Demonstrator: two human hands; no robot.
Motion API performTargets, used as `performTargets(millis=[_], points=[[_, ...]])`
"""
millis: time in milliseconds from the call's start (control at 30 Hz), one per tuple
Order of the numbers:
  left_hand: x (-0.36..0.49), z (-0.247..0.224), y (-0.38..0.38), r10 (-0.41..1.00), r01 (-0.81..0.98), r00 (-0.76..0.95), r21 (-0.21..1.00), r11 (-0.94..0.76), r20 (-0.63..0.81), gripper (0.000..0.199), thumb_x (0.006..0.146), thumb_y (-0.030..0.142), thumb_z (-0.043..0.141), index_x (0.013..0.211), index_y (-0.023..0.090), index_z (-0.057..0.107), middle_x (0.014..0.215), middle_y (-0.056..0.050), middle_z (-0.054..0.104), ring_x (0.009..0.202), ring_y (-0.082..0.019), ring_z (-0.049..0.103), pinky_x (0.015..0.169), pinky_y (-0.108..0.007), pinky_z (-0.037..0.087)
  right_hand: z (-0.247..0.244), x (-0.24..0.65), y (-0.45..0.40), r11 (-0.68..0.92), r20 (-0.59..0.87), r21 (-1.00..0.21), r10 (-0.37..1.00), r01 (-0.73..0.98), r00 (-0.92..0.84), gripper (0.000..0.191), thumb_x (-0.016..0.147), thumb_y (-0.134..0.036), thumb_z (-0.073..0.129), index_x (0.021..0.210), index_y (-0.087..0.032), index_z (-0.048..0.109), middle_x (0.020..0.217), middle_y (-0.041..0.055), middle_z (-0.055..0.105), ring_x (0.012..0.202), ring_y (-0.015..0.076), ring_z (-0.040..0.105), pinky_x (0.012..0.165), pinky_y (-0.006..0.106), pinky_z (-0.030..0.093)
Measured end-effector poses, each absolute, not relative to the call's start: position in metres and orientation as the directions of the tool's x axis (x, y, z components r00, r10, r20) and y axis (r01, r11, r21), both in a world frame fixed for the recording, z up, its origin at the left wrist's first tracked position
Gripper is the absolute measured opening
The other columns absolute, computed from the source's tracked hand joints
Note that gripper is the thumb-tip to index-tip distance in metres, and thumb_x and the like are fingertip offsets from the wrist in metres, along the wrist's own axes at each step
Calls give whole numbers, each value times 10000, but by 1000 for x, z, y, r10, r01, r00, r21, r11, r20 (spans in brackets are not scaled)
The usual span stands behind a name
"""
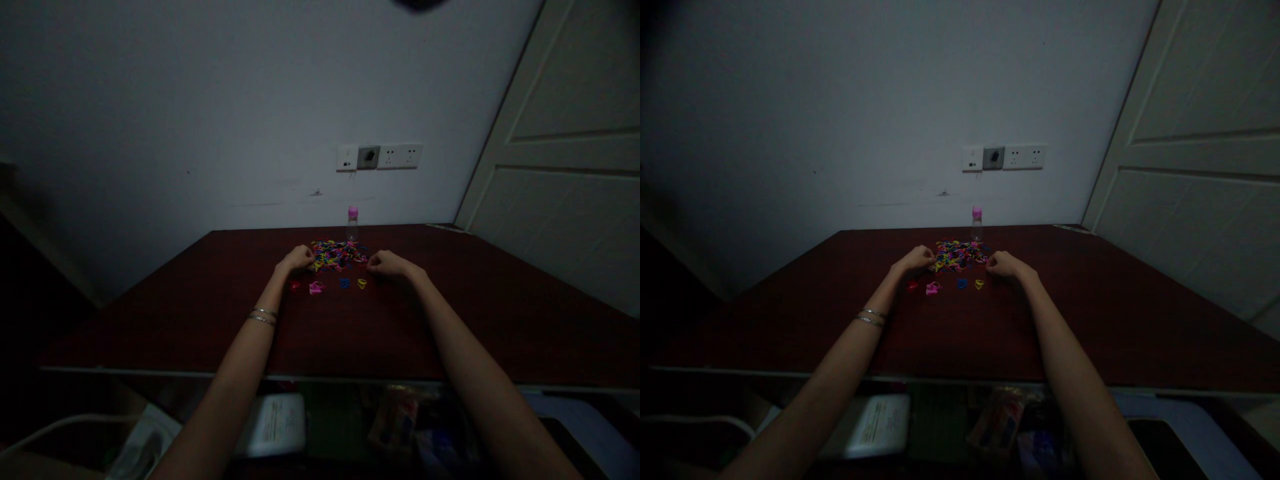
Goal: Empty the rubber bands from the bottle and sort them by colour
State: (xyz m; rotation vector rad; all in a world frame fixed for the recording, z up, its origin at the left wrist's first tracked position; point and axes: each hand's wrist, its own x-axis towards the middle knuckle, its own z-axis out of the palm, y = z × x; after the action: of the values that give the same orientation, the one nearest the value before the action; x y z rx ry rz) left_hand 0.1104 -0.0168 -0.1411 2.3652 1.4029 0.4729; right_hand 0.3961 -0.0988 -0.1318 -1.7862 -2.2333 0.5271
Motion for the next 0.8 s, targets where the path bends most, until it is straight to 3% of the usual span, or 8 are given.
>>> performTargets(millis=[333, 633, 800], points=[[100, -135, -18, 879, 785, 470, 493, -376, -78, 199, 583, 280, 659, 677, 106, 682, 593, -22, 607, 521, -91, 493, 490, -183, 350, -129, 394, -101, 198, -36, -370, 973, 907, -227, 227, 696, -186, 495, 806, -113, 680, 760, 67, 674, 693, 151, 607, 587, 204, 423], [101, -133, -24, 893, 774, 450, 510, -375, -26, 99, 590, 152, 610, 654, 102, 667, 566, -17, 589, 512, -86, 487, 494, -182, 358, -134, 398, -95, 203, -33, -353, 973, 913, -228, 238, 707, -214, 504, 828, -124, 689, 795, 67, 678, 715, 153, 610, 619, 217, 427], [105, -128, -33, 894, 755, 445, 518, -402, 46, 92, 604, 117, 567, 600, 90, 654, 537, -15, 560, 498, -82, 463, 495, -190, 350, -134, 397, -97, 195, -37, -402, 973, 895, -228, 226, 693, -204, 506, 804, -118, 684, 775, 68, 677, 702, 152, 610, 601, 214, 427]])
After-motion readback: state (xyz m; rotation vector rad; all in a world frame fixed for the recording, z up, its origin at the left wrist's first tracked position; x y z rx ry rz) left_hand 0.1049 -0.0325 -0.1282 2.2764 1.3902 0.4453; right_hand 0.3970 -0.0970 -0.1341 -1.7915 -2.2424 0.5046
